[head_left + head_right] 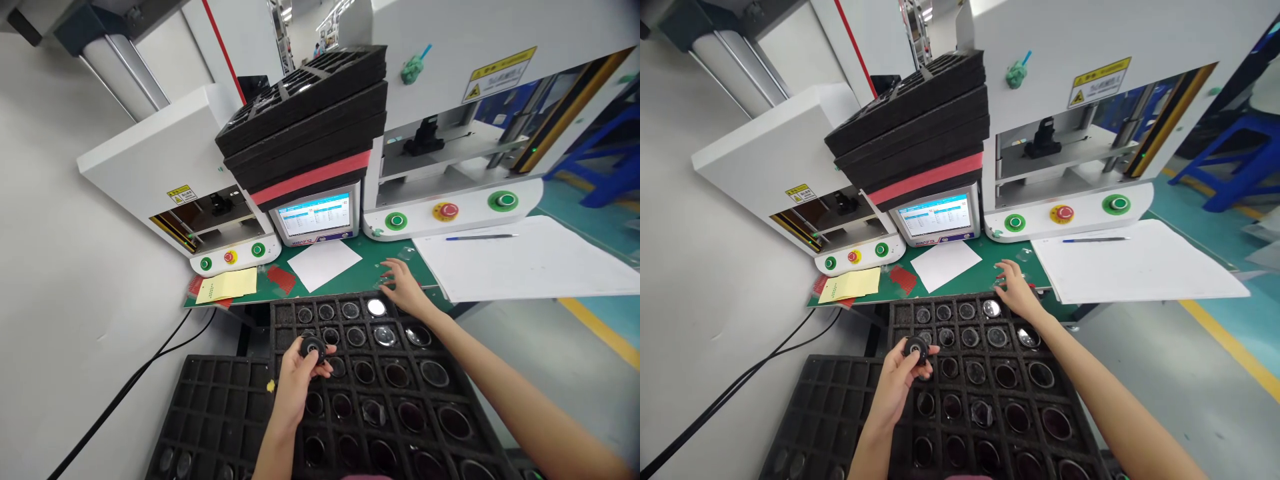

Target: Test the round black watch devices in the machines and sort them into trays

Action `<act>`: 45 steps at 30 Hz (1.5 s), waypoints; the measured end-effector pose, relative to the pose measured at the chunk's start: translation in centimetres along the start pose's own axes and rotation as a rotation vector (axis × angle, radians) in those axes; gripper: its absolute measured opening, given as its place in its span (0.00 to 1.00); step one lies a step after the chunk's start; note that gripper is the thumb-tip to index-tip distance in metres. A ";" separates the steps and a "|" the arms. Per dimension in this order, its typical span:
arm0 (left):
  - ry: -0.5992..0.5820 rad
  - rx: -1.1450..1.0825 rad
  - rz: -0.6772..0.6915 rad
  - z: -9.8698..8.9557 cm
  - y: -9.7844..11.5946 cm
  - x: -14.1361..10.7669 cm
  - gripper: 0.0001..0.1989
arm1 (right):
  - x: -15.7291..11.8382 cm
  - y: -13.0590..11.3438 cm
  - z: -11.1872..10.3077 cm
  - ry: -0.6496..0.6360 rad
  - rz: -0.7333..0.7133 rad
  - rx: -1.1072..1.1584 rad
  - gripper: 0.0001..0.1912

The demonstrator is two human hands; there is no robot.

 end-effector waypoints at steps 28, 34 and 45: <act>0.004 -0.107 -0.007 0.4 -0.1 0.0 0.22 | -0.2 -11.0 -7.8 0.263 -0.127 -0.098 0.24; -0.083 -0.227 -0.024 2.2 -0.1 0.1 0.21 | -7.2 -22.6 -13.6 0.575 -0.584 -0.006 0.42; -0.156 -0.275 0.103 4.1 0.0 -1.0 0.28 | -10.9 -26.2 -11.0 0.335 -0.748 0.313 0.36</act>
Point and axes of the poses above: each hand's wrist, its own x-axis towards the middle knuckle, its own z-axis out of the palm, y = z × x, the point moved 8 cm from there along x, towards the middle knuckle, and after that the axes turned 6 degrees about -x, right-handed, at the moved point
